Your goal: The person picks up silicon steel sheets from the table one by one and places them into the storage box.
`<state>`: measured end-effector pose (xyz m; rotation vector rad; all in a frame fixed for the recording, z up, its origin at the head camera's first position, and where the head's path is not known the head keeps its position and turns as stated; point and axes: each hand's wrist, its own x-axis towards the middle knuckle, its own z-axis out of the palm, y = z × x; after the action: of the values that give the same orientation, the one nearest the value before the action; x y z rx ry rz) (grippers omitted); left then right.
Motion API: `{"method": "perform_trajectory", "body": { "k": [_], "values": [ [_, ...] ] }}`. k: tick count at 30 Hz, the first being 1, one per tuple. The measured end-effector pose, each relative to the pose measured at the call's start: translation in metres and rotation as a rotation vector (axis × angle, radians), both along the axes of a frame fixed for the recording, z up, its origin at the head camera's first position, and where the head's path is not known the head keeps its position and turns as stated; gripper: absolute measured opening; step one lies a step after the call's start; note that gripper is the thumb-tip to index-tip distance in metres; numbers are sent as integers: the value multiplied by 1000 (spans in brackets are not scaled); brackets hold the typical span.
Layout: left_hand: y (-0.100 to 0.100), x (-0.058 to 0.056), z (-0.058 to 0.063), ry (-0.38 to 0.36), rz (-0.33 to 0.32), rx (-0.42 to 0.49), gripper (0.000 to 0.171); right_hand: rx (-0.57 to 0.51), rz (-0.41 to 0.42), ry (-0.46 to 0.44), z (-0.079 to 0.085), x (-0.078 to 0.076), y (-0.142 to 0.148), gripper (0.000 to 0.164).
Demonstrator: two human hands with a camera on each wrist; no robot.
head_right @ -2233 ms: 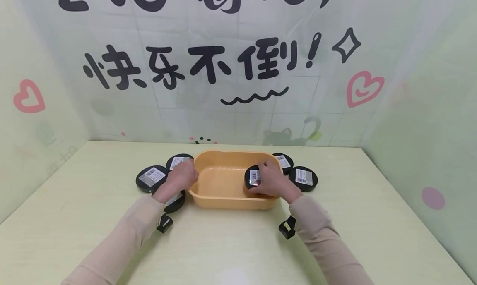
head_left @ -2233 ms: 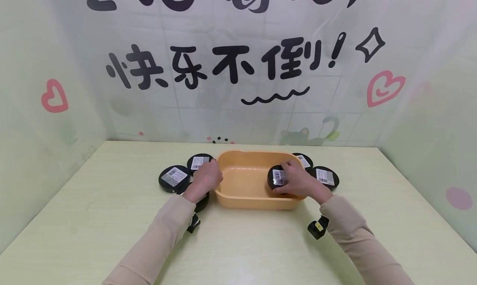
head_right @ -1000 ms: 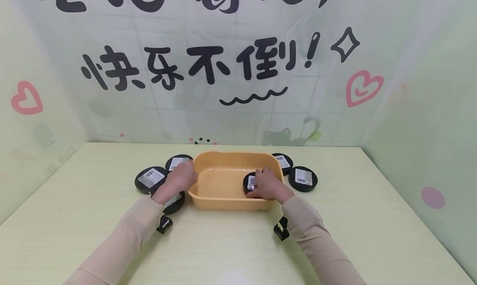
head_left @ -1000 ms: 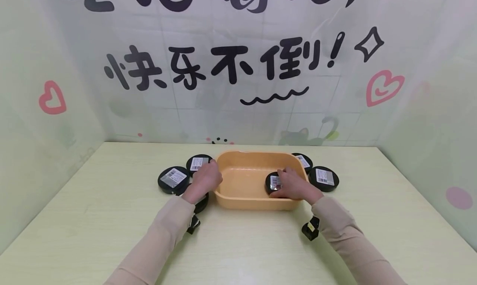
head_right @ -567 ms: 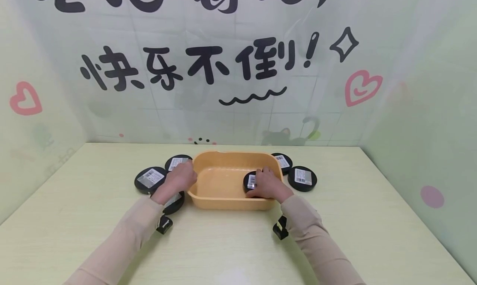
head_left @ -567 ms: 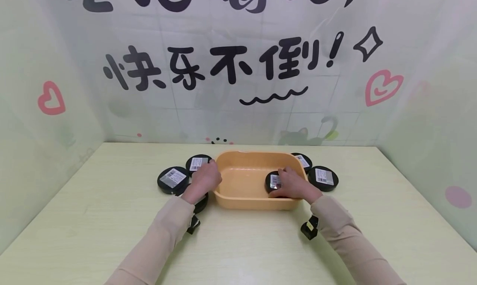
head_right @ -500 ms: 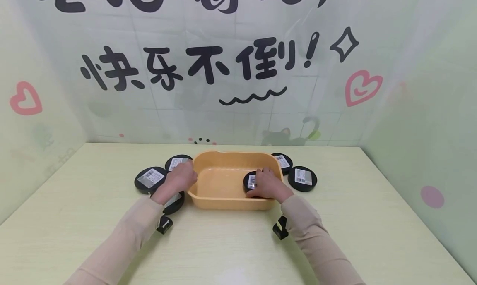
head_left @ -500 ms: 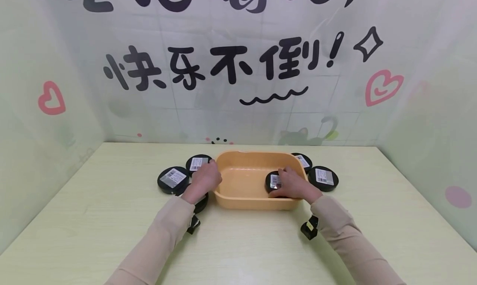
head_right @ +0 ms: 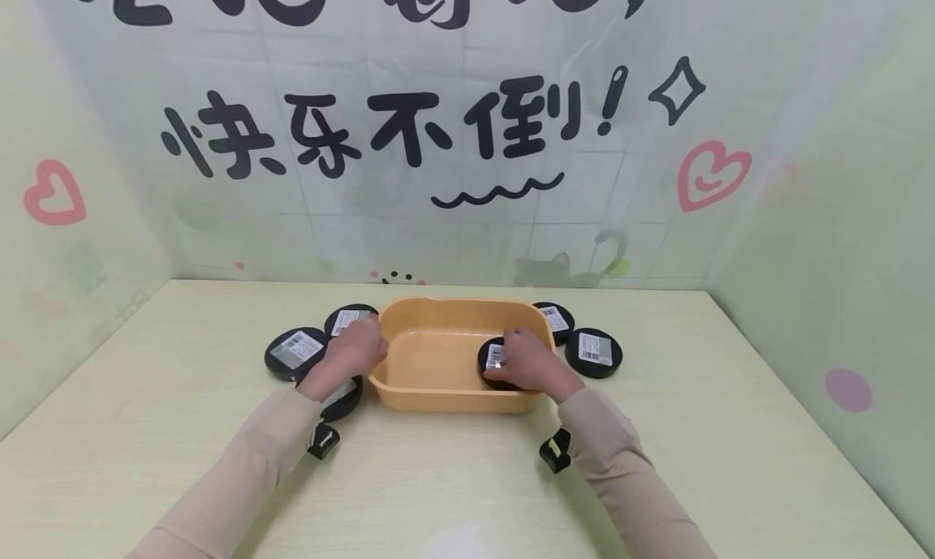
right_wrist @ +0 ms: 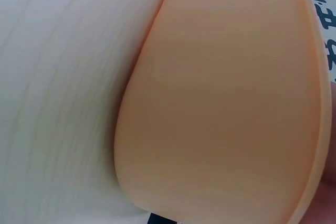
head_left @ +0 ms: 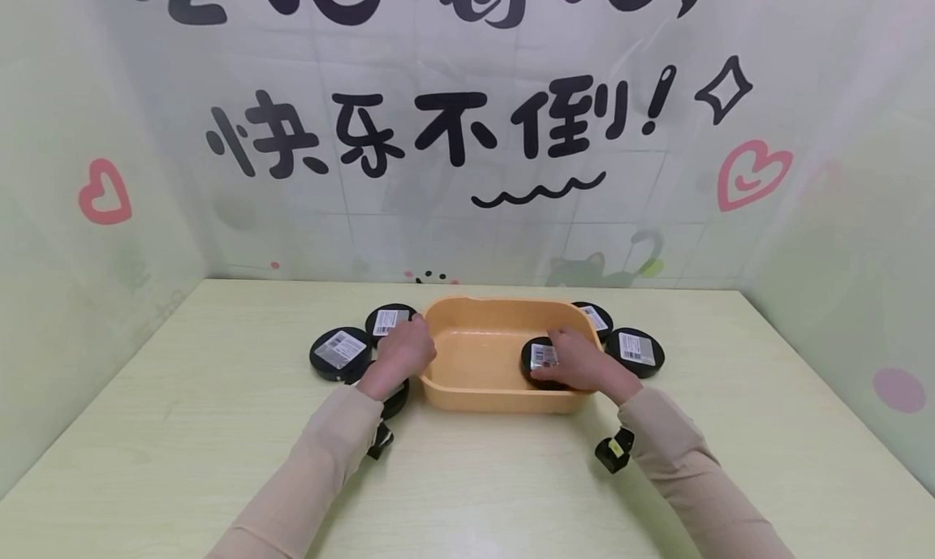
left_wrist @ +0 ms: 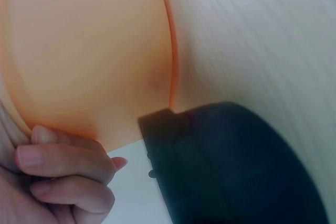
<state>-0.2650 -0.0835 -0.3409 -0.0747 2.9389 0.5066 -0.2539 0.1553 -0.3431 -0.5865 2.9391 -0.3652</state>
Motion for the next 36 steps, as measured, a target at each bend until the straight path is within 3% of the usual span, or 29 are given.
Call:
{"method": "perform_trajectory", "body": {
  "k": [5, 16, 24, 36],
  "values": [
    [0, -1, 0, 1, -2, 0, 50, -20, 25, 68, 4, 2, 4, 62],
    [1, -1, 1, -13, -5, -16, 50, -200, 54, 162, 15, 8, 13, 47],
    [1, 0, 1, -7, -10, -17, 51, -214, 46, 225, 21, 11, 22, 39],
    [1, 1, 2, -6, -9, -15, 50, -216, -10, 288, 32, 12, 49, 41]
  ]
}}
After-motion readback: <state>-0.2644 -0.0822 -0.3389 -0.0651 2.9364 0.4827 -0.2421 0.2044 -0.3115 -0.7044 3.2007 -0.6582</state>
